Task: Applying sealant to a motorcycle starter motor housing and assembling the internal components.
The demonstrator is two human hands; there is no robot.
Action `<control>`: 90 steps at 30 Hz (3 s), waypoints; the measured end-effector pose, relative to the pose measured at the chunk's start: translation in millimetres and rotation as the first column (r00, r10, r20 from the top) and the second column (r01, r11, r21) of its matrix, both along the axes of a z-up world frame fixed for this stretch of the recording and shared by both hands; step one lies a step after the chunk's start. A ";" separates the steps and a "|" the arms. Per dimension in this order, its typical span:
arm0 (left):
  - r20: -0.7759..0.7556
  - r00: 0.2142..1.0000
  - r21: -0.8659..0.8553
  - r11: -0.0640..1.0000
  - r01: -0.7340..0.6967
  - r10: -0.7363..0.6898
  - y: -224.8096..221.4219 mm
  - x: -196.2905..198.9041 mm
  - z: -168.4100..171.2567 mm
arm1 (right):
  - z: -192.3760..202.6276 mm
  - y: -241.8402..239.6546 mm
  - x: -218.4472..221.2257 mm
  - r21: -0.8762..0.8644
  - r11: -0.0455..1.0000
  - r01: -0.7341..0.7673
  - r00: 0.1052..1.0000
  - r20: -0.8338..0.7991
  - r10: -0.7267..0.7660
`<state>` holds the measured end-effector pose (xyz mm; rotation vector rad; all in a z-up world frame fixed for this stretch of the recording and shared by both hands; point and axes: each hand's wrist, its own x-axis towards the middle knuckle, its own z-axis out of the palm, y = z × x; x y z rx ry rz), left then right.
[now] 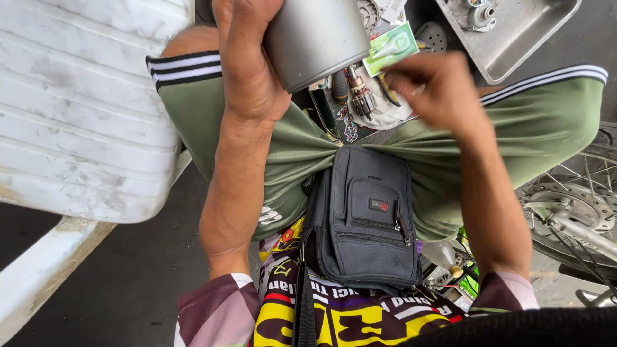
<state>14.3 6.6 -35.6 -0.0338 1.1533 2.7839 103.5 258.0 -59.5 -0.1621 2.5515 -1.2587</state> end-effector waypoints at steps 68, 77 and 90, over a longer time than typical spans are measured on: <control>0.386 0.896 0.019 0.970 -0.244 0.218 10.5 -24.1 5.7 | 184.9 -46.6 -60.5 -0.746 0.643 0.176 0.863 -0.197 -0.465; 0.427 0.883 0.021 0.974 -0.225 0.195 8.4 -23.4 4.6 | 201.0 -61.8 -67.8 -0.832 0.522 0.186 0.893 -0.078 -0.442; 0.478 0.855 0.016 0.972 -0.236 0.200 9.3 -23.3 11.2 | 218.7 -54.6 -70.2 -0.974 -0.026 0.225 0.902 0.218 -0.373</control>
